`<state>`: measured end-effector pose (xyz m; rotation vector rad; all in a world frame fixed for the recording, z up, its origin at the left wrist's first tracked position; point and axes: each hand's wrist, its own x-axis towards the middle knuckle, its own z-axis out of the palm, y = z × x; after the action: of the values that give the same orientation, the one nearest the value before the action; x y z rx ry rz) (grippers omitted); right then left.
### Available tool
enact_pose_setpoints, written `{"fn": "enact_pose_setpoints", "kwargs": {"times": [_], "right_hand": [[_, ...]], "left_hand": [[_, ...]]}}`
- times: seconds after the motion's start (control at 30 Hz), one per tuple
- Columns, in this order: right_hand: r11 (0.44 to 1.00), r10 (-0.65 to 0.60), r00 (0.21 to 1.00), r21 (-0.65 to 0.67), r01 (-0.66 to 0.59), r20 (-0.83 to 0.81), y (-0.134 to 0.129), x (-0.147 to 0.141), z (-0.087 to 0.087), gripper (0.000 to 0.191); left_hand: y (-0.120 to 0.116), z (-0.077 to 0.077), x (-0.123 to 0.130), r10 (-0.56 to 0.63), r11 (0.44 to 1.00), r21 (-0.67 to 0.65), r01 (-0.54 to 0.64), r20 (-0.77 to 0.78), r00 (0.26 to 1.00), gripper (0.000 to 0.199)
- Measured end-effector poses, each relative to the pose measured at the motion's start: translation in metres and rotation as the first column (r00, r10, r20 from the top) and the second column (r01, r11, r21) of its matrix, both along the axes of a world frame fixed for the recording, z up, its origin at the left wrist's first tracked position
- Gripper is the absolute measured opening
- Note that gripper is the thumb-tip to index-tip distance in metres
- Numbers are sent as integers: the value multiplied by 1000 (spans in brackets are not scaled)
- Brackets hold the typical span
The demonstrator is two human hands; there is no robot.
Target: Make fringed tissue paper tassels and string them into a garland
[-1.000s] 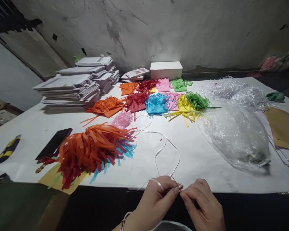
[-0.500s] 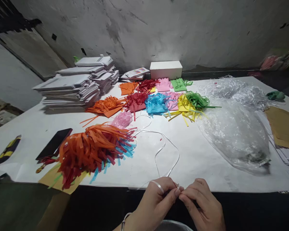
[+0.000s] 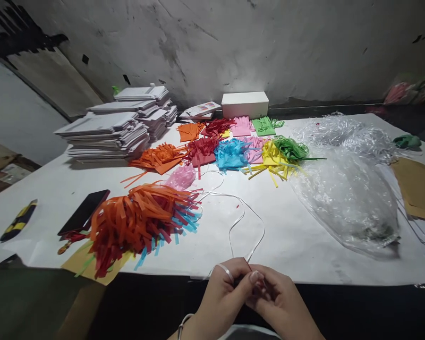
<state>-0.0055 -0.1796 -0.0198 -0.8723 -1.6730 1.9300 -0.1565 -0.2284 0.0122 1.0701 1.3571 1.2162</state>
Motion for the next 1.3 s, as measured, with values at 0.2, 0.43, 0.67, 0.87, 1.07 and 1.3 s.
{"fn": "enact_pose_setpoints", "kwargs": {"times": [0.2,0.43,0.67,0.87,1.07,1.3], "right_hand": [[915,-198,980,353,196,-29,-4,11,2,21],[878,-244,969,413,242,-48,-5,11,-2,21],[925,-230,972,301,233,-46,-6,14,-2,24],[960,-173,984,234,157,50,-2,16,-11,31],[900,-110,993,428,87,30,18,23,-5,27],[953,-157,967,227,201,-198,26,0,25,11]], "left_hand": [[2,-11,2,157,984,-107,-141,156,975,40],[4,-15,6,290,950,-257,-176,519,804,41],[4,-11,9,309,946,-252,-203,522,795,45],[8,-11,8,274,948,-308,-77,673,687,44],[6,-14,6,183,966,-255,-36,581,793,45],[8,-11,9,65,968,-237,80,547,835,47]]}}
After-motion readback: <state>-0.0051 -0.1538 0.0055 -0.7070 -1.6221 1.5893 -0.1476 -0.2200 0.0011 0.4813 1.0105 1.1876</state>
